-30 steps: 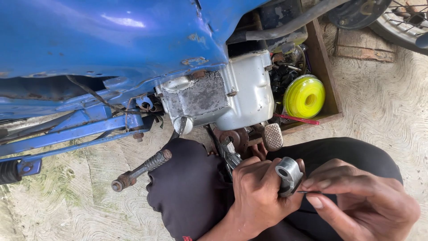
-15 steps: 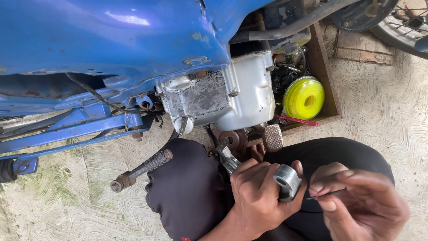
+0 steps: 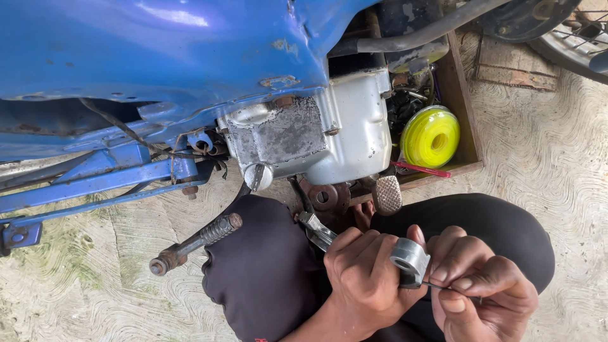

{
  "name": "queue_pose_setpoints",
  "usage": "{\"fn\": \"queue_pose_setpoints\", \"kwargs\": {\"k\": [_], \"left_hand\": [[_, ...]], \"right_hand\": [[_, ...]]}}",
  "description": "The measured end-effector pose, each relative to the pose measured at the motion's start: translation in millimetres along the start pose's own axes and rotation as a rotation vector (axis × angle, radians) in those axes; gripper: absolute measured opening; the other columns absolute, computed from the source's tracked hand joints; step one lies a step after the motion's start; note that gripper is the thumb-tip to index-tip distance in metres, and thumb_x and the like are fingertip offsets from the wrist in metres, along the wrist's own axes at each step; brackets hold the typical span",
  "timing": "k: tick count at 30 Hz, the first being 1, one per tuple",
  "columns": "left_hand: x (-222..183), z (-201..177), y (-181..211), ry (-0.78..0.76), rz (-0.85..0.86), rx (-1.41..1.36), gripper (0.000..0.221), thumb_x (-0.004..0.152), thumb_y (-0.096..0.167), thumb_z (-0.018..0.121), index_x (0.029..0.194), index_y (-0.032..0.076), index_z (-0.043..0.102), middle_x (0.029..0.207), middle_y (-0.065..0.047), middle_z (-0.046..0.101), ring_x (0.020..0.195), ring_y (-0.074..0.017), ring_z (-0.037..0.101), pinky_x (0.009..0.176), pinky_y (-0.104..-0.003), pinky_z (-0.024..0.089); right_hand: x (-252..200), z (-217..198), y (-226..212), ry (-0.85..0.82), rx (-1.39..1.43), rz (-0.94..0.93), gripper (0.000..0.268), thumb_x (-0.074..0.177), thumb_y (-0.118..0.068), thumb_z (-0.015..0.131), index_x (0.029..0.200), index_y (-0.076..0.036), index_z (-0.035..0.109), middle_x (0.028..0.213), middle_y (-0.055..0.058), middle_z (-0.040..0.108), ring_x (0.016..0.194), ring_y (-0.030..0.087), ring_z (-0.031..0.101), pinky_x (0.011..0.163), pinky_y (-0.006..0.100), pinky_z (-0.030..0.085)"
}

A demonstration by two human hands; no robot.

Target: The person sits on the ground beside a blue motorcycle and first files and fits a small metal bracket by hand. They then take a curved brake shoe and work a spring hook onto it, pressing and threading the spring into place with their fingers.

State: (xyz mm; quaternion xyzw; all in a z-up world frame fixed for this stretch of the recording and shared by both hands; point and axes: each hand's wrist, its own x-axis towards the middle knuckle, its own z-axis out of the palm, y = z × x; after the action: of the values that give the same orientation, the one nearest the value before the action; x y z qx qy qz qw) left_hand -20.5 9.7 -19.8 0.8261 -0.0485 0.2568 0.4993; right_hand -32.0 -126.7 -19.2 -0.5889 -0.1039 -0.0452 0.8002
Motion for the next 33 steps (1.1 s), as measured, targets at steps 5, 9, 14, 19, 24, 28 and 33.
{"fn": "queue_pose_setpoints", "kwargs": {"k": [5,9,14,19,24,28,33], "left_hand": [[0,0,0,0.005,-0.008,0.008,0.020,0.090,0.005,0.072,0.079,0.003,0.056,0.057,-0.005,0.055,0.042,-0.0198,0.042,0.049,-0.033,0.031],[1,2,-3,0.023,-0.003,0.022,0.025,0.089,-0.002,0.072,0.075,0.006,0.053,0.057,-0.004,0.053,0.042,-0.0190,0.039,0.048,-0.033,0.030],[1,6,-6,0.031,-0.028,0.054,0.022,0.087,0.000,0.073,0.076,0.003,0.054,0.058,-0.006,0.054,0.042,-0.0207,0.040,0.048,-0.034,0.033],[-5,4,-5,0.063,-0.039,-0.017,0.025,0.092,0.014,0.067,0.074,0.004,0.053,0.057,-0.005,0.051,0.043,-0.0195,0.038,0.049,-0.033,0.034],[-2,9,-6,0.053,-0.036,0.028,0.022,0.085,0.000,0.072,0.074,0.004,0.053,0.057,-0.005,0.054,0.042,-0.0207,0.039,0.049,-0.034,0.033],[-2,10,-6,0.089,-0.027,0.040,0.021,0.083,-0.001,0.074,0.077,0.002,0.054,0.057,-0.005,0.053,0.043,-0.0202,0.039,0.048,-0.034,0.034],[-5,9,-5,0.084,-0.033,0.015,0.019,0.081,0.006,0.076,0.078,0.003,0.057,0.058,-0.005,0.053,0.044,-0.0190,0.041,0.049,-0.033,0.035]], "right_hand": [[-1,4,0,0.002,-0.028,0.023,0.011,0.090,-0.007,0.068,0.094,-0.014,0.062,0.088,0.005,0.065,0.087,0.011,0.059,0.112,0.051,0.056],[0,16,1,0.073,-0.108,0.016,0.016,0.090,-0.008,0.068,0.091,-0.014,0.053,0.081,0.005,0.060,0.081,0.012,0.058,0.099,0.044,0.062],[1,18,8,0.146,-0.201,-0.004,0.016,0.093,-0.002,0.063,0.096,-0.014,0.053,0.091,0.004,0.061,0.087,0.011,0.059,0.083,0.024,0.052],[3,23,3,0.064,-0.086,0.007,0.015,0.089,-0.003,0.064,0.093,-0.014,0.055,0.082,0.004,0.060,0.082,0.011,0.057,0.091,0.037,0.056],[-1,19,8,0.146,-0.199,-0.004,0.017,0.091,0.001,0.061,0.096,-0.014,0.054,0.088,0.004,0.060,0.086,0.011,0.058,0.082,0.025,0.051],[3,21,9,0.116,-0.152,-0.011,0.018,0.093,0.001,0.060,0.099,-0.014,0.053,0.093,0.003,0.061,0.086,0.010,0.058,0.082,0.024,0.051],[4,23,6,0.091,-0.181,-0.012,0.015,0.088,-0.004,0.064,0.094,-0.014,0.054,0.082,0.003,0.061,0.077,0.010,0.055,0.079,0.026,0.049]]}}
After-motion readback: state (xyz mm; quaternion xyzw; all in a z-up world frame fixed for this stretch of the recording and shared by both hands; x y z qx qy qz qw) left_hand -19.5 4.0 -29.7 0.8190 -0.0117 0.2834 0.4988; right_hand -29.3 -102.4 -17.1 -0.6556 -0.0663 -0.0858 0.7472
